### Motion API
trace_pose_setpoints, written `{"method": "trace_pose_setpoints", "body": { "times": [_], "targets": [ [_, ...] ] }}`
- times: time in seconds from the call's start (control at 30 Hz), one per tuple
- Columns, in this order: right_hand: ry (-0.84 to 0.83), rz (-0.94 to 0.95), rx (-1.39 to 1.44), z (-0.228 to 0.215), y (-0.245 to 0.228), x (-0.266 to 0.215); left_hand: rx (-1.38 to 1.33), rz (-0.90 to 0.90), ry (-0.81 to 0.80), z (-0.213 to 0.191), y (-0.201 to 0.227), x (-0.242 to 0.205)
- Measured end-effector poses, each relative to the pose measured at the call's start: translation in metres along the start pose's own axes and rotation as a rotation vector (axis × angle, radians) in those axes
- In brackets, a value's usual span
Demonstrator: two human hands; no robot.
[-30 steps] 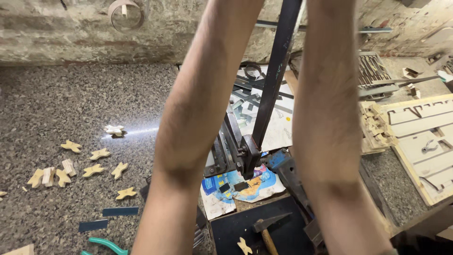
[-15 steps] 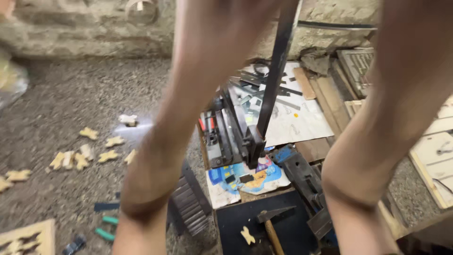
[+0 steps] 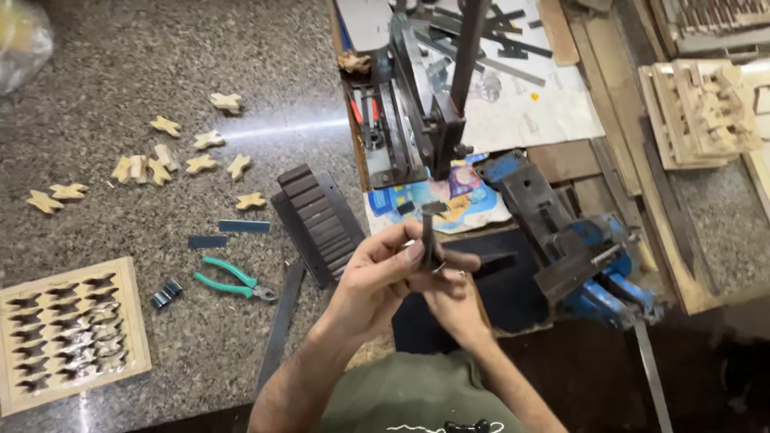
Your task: The person assembles small wooden butterfly-shaped pieces with metal clips. They use a hammer to secure the metal clips onto the wooden pieces and then place the finished items into a wooden tray with cutouts.
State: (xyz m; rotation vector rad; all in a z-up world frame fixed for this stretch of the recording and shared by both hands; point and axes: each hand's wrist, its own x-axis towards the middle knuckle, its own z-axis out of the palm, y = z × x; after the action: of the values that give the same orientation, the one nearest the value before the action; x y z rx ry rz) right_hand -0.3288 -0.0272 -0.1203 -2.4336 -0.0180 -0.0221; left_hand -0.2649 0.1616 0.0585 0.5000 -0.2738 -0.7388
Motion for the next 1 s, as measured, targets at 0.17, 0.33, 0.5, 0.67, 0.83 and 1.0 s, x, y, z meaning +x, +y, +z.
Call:
{"method": "trace_pose_setpoints", "body": {
  "times": [0.17, 0.33, 0.5, 0.67, 0.83, 1.0],
  "targets": [
    [-0.058, 0.161, 0.15, 0.034, 0.022, -0.025, -0.142, -0.046, -0.161, 0.014, -0.009, -0.023],
    [-0.016, 0.259, 0.379, 0.012, 0.016, -0.028, 0.132, 0.036, -0.115, 0.04, -0.006, -0.037],
    [0.065, 0.257, 0.79, -0.023, 0.008, -0.021, 0.418, 0.065, -0.094, 0.059, -0.002, -0.047],
    [0.191, 0.332, 0.945, -0.074, -0.008, -0.028, 0.612, 0.117, -0.049, 0.065, -0.004, -0.047],
    [0.276, 0.126, 1.19, -0.121, -0.022, -0.043, 0.733, 0.187, -0.049, 0.065, -0.007, -0.047],
    [0.246, -0.034, 1.317, -0.142, -0.043, -0.058, 0.706, 0.186, 0.001, 0.061, -0.011, -0.05]
  ]
}}
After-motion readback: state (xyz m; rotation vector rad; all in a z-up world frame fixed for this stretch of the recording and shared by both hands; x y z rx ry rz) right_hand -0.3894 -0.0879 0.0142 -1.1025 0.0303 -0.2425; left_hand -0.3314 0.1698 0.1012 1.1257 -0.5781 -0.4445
